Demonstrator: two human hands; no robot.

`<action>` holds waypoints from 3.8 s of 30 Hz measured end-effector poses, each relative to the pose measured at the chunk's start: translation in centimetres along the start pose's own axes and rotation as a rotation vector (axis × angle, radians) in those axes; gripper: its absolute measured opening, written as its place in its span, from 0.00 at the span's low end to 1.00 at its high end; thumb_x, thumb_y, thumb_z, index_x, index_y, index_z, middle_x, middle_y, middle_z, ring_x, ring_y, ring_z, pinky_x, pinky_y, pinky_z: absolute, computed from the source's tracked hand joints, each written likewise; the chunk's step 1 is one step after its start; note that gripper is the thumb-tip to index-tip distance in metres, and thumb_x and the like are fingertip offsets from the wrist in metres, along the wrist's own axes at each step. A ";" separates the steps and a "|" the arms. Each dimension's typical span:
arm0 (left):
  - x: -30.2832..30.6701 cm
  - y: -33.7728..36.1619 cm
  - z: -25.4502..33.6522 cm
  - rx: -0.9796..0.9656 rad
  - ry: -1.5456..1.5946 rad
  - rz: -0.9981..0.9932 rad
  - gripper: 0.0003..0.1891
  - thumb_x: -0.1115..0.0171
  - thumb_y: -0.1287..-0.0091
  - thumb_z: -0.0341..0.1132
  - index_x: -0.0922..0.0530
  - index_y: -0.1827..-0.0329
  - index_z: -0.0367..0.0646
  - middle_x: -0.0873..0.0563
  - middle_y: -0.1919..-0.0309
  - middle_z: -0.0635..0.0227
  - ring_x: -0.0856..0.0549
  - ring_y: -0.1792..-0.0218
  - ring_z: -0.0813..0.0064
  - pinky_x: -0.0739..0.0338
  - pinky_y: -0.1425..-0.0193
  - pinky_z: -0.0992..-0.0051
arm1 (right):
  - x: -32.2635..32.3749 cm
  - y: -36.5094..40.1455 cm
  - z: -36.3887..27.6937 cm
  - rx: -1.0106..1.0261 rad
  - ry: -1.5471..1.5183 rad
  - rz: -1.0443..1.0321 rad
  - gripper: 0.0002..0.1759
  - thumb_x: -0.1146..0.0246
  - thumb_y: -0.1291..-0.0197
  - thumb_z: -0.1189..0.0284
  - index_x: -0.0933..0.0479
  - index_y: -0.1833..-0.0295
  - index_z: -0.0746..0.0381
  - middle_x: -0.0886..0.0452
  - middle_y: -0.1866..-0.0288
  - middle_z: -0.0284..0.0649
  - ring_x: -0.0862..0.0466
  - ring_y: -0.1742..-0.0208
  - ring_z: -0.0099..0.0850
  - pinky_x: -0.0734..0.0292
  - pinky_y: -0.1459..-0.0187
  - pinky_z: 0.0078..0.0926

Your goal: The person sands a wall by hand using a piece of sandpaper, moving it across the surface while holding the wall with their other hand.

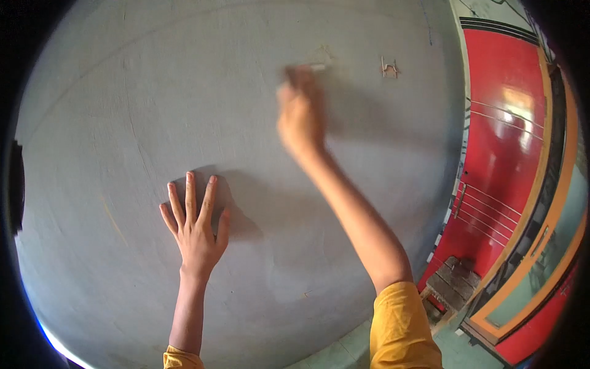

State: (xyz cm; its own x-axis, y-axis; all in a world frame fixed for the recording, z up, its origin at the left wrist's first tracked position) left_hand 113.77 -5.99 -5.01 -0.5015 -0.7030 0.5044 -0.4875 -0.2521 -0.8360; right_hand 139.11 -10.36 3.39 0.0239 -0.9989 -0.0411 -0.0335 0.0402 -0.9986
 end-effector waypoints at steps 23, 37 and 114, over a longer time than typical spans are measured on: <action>0.6 -0.2 -0.3 -0.027 0.110 0.052 0.32 0.47 0.25 0.43 0.39 0.18 0.55 0.45 0.16 0.68 0.57 0.16 0.52 0.78 0.19 0.43 | 1.1 -0.4 -4.5 0.237 -0.007 -0.031 0.23 0.52 0.22 0.67 0.28 0.27 0.57 0.30 0.25 0.54 0.33 0.23 0.53 0.38 0.23 0.49; 0.3 -0.3 -2.7 0.002 0.104 0.070 0.33 0.45 0.25 0.46 0.41 0.17 0.59 0.47 0.16 0.68 0.59 0.16 0.51 0.77 0.19 0.41 | -1.4 2.5 -10.8 0.457 0.017 -0.115 0.20 0.44 0.29 0.75 0.21 0.34 0.58 0.23 0.30 0.49 0.25 0.27 0.47 0.28 0.29 0.48; -6.6 12.7 -6.6 -0.063 0.223 -0.189 0.33 0.44 0.26 0.49 0.39 0.17 0.65 0.57 0.15 0.53 0.73 0.20 0.36 0.87 0.26 0.35 | -6.1 38.8 -20.5 -0.870 -0.281 0.032 0.22 0.50 0.24 0.73 0.30 0.30 0.73 0.39 0.24 0.70 0.41 0.22 0.67 0.43 0.23 0.58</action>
State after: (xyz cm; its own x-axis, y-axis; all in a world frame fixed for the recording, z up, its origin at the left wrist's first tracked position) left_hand 106.15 -0.18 -17.55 -0.5388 -0.4821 0.6908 -0.6272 -0.3180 -0.7110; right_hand 117.18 -3.26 -34.48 0.2481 -0.9502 -0.1886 -0.7765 -0.0787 -0.6251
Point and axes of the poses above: each hand's wrist, its own y-axis away from the middle knuckle, its own x-axis out of the back of the hand, z = x × y, the point moved 4 cm from there along -y, towards the middle knuckle
